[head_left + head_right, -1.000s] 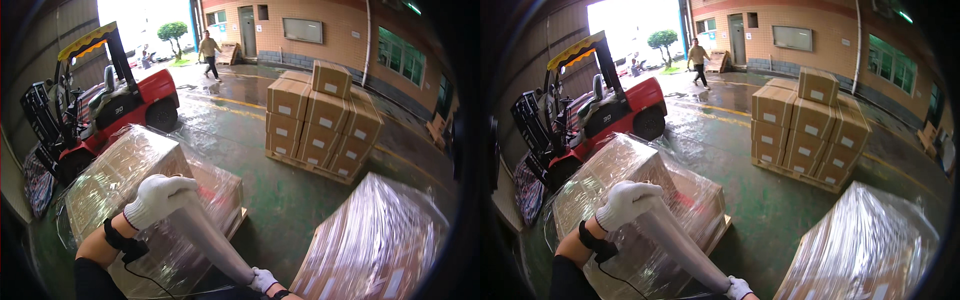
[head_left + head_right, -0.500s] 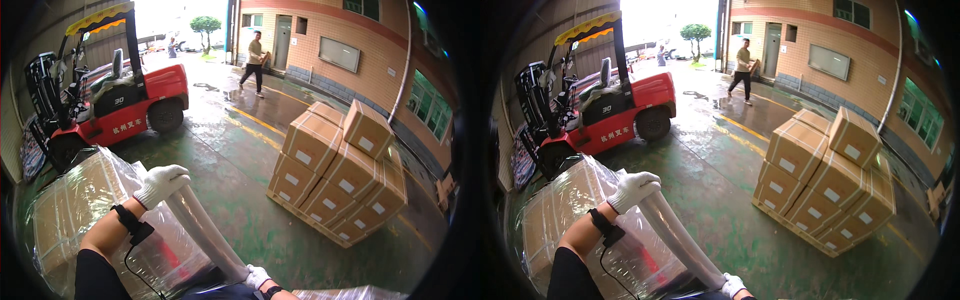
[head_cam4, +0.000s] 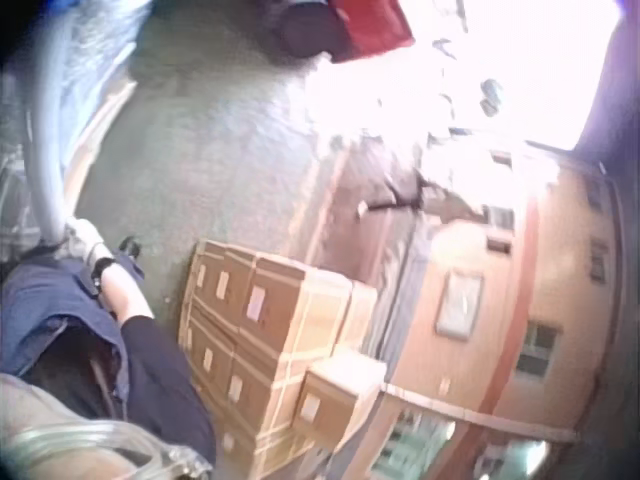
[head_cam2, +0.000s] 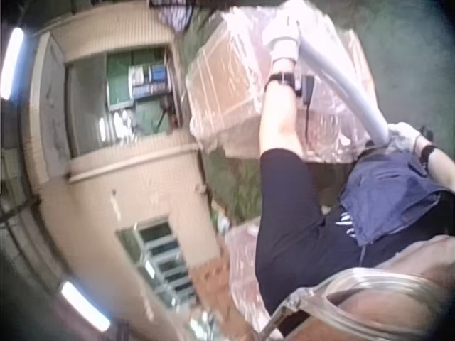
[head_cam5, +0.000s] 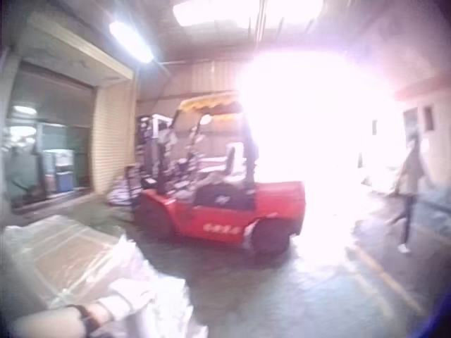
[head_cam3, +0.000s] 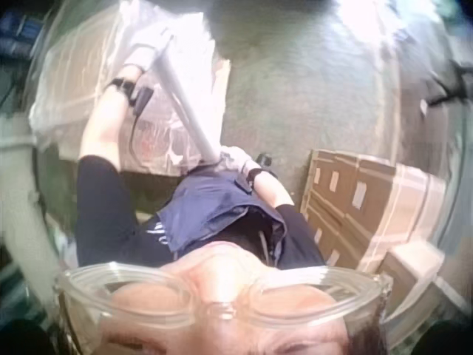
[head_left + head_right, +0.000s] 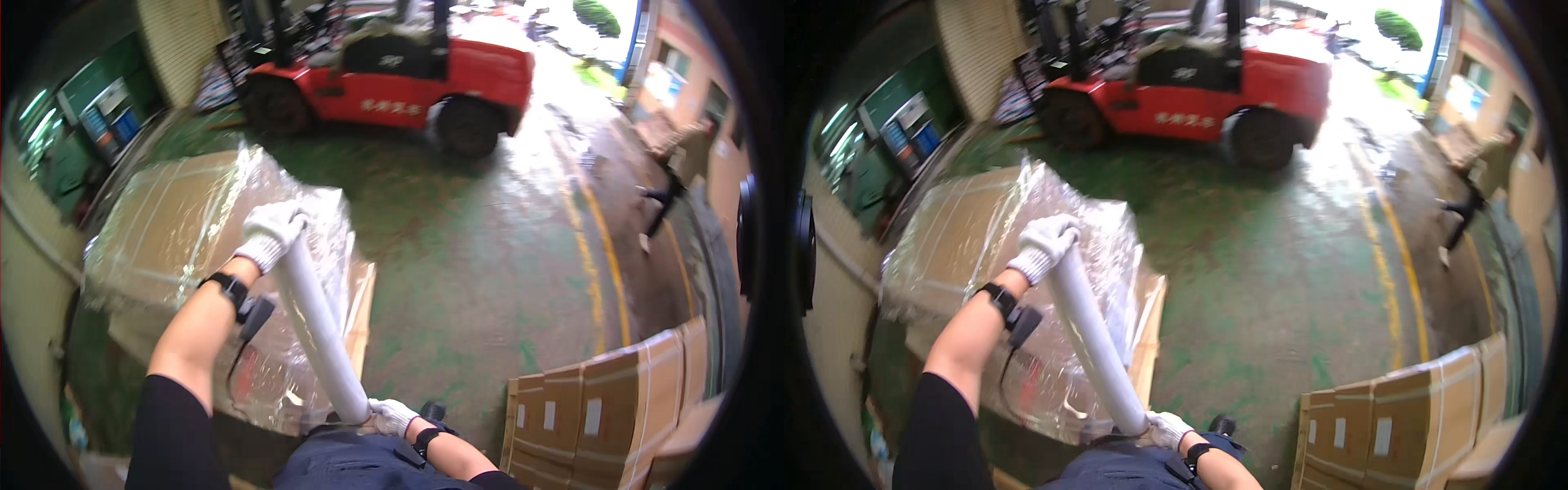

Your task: Manually apply stretch wrap to secure cardboard boxes on a pallet.

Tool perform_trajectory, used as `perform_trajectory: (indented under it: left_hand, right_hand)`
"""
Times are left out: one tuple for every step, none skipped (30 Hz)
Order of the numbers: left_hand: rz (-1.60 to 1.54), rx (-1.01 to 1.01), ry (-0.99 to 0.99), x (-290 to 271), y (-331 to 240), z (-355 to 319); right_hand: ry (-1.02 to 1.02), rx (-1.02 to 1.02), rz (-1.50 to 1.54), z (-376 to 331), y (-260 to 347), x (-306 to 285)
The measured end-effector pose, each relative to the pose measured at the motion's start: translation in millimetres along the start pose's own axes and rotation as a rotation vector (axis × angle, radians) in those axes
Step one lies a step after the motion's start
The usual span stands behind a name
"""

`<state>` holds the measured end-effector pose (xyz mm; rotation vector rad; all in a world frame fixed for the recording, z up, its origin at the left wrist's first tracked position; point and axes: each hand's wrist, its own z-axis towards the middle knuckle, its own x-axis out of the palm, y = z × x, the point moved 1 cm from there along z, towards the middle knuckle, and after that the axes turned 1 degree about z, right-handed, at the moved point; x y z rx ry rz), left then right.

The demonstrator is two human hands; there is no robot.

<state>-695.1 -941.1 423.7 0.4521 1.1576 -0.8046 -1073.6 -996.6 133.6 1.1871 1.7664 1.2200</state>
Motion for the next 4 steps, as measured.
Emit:
perform_trajectory:
  left_hand:
    - [0.053,-0.106,0.095,1,-10,6]
    - [0.126,-0.248,0.187,4,-12,7]
    - [0.237,-0.361,0.251,1,-25,3]
    - [0.281,-0.275,0.139,14,-16,-10]
  right_hand:
    - [0.036,0.323,0.643,0,-46,8]
    - [0.101,0.696,1.245,4,-32,2]
    - [0.150,0.587,1.025,-1,-22,-9]
    - [0.205,0.463,0.811,-4,-12,-24]
